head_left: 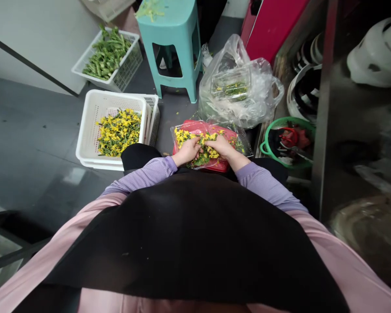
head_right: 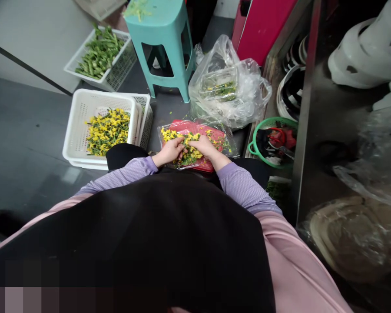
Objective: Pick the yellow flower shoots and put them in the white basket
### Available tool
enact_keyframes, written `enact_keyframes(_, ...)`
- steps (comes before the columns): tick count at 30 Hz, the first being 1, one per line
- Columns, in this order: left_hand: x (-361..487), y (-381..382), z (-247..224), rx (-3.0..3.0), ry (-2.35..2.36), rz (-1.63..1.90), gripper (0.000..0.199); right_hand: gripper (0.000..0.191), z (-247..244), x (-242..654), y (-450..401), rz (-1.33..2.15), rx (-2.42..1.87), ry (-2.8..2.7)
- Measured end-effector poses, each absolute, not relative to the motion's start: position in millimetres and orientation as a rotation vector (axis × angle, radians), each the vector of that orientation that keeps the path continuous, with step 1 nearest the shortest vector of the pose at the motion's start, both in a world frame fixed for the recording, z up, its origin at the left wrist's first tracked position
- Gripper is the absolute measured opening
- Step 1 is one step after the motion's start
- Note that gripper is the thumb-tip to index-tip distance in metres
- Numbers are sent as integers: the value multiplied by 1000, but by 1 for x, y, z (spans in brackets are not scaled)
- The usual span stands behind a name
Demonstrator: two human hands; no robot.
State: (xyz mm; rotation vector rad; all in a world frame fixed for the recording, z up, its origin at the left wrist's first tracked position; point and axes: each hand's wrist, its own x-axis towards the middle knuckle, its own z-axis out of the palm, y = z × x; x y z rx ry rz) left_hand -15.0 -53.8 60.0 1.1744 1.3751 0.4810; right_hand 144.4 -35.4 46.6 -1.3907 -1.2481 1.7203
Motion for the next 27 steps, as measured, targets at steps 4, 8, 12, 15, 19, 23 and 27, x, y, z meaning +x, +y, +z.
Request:
enact_keyframes(4,-11,-57,52,1336,1387,487,48,33,45,137,-42,1921,-1229,-963)
enact_keyframes(8,-15,-56,51,1508,1415,445,46,36,38,139,-39,1837,-1237,-1044)
enact_keyframes(12,-21,-50,60,1660,1466,547,28,20,39,147,-30,1564,-1502,-1476)
enact_keyframes(15,-23,-46,66,1606,1432,509,11,17,47,149,-29,1327,-1622,-1803)
enact_keyframes(19,-25,-44,69,1558,1413,433,15,12,55,149,-32,1227,-1547,-1928)
enact_keyframes(23,-25,-47,71,1759,1453,419,16,23,49,155,-34,1310,-1536,-1901)
enact_keyframes(27,-24,-49,72,2002,1412,393,11,25,43,160,-35,1287,-1504,-1968)
